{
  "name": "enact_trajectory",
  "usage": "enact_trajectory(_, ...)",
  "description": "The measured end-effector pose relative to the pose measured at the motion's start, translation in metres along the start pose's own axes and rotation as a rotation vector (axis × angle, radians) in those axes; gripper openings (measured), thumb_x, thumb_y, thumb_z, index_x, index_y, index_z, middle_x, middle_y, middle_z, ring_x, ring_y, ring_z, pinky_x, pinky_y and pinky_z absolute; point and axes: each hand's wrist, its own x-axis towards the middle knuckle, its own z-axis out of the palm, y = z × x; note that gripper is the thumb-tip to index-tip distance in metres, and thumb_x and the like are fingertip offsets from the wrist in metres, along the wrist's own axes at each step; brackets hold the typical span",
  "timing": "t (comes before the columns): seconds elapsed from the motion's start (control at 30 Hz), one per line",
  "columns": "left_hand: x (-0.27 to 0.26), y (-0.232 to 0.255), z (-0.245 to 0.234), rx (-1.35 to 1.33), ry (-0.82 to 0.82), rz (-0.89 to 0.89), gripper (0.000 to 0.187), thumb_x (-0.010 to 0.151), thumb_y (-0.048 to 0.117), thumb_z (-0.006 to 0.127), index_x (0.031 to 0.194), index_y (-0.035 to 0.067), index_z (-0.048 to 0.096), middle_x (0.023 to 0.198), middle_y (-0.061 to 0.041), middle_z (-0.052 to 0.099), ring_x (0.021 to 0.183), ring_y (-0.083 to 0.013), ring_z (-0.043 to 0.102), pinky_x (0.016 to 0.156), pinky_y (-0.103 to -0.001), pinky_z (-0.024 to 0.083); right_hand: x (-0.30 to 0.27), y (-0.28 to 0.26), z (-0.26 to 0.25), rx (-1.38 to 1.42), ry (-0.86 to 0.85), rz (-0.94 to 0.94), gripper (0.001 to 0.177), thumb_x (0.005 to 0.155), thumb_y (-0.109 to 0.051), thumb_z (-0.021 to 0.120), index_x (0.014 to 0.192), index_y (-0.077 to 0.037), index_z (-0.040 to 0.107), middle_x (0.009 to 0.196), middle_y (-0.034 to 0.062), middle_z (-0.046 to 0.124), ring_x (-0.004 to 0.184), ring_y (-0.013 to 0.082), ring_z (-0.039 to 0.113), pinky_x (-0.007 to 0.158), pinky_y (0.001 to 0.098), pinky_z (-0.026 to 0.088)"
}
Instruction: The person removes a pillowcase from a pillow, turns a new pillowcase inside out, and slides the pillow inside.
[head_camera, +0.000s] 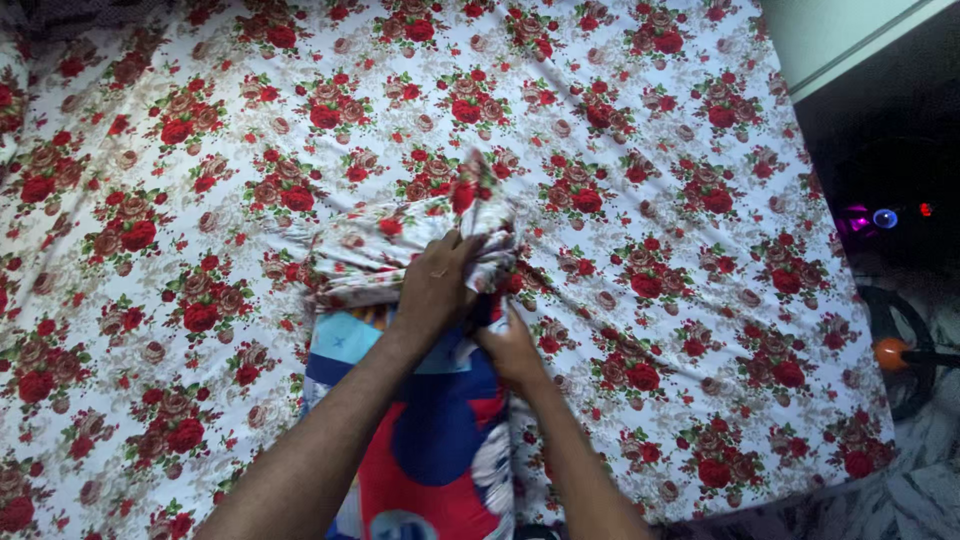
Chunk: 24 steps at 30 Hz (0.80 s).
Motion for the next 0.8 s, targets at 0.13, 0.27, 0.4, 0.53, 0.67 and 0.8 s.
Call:
enact_trajectory(0.13, 0.003, -0.002, 0.006, 0.009, 0.073, 0.067, 0.027, 0.078, 0.012, 0.074, 0.105, 0.011, 0.073, 0.096, -0.019, 0.065, 0.086, -0.0380, 0.066, 0.072, -0.051, 0.054, 0.002, 0.015, 0.037, -0.149, -0.054, -0.207, 0.042, 0.092, -0.009, 0.062, 0.134, -0.004, 0.060, 0.123, 0.0100, 0.070, 0.111, 0.0226, 0.066, 0.102, 0.0378, 0.053)
enact_trajectory(0.27, -0.015, -0.011, 0.041, 0.216, -0.198, 0.170, 0.004, 0.090, 0.011, 0.069, 0.093, 0.009, 0.071, 0.093, -0.012, 0.067, 0.091, -0.0330, 0.068, 0.082, -0.048, 0.056, 0.044, 0.083, 0.035, -0.821, -0.105, -0.570, 0.050, 0.094, -0.016, 0.067, 0.140, -0.006, 0.053, 0.138, 0.0146, 0.059, 0.125, 0.0300, 0.057, 0.108, 0.0442, 0.045)
enact_trajectory(0.4, -0.035, 0.006, 0.012, -0.002, -0.165, 0.264, 0.017, 0.080, 0.011, 0.073, 0.096, 0.009, 0.072, 0.098, -0.015, 0.067, 0.091, -0.0351, 0.069, 0.078, -0.049, 0.055, 0.053, 0.103, 0.027, -0.918, -0.270, -0.683, 0.058, 0.097, -0.019, 0.069, 0.148, -0.003, 0.047, 0.151, 0.0201, 0.050, 0.135, 0.0346, 0.050, 0.113, 0.0486, 0.038)
enact_trajectory(0.53, -0.024, 0.037, -0.043, -0.113, -0.107, 0.051, 0.037, 0.073, 0.014, 0.078, 0.109, 0.010, 0.068, 0.097, -0.015, 0.065, 0.094, -0.0374, 0.067, 0.079, -0.050, 0.054, 0.024, 0.017, 0.044, -0.546, -0.056, -0.358, 0.059, 0.087, -0.028, 0.073, 0.137, -0.006, 0.051, 0.138, 0.0168, 0.059, 0.127, 0.0284, 0.058, 0.105, 0.0415, 0.048)
enact_trajectory(0.67, -0.001, 0.059, -0.096, -0.155, -0.003, 0.028, 0.048, 0.070, 0.012, 0.075, 0.117, 0.011, 0.066, 0.104, -0.018, 0.061, 0.098, -0.0406, 0.064, 0.080, -0.050, 0.054, 0.008, -0.117, 0.063, -0.590, 0.136, -0.277, 0.045, 0.084, -0.027, 0.072, 0.123, -0.007, 0.060, 0.121, 0.0171, 0.066, 0.113, 0.0306, 0.065, 0.093, 0.0434, 0.053)
enact_trajectory(0.8, 0.018, 0.078, -0.150, -0.341, 0.144, 0.115, 0.041, 0.079, 0.013, 0.070, 0.119, 0.010, 0.065, 0.107, -0.017, 0.060, 0.103, -0.0386, 0.065, 0.086, -0.046, 0.054, -0.024, -0.232, 0.078, -0.865, 0.193, -0.308, 0.032, 0.081, -0.025, 0.071, 0.108, -0.007, 0.069, 0.104, 0.0174, 0.074, 0.098, 0.0328, 0.071, 0.082, 0.0453, 0.057)
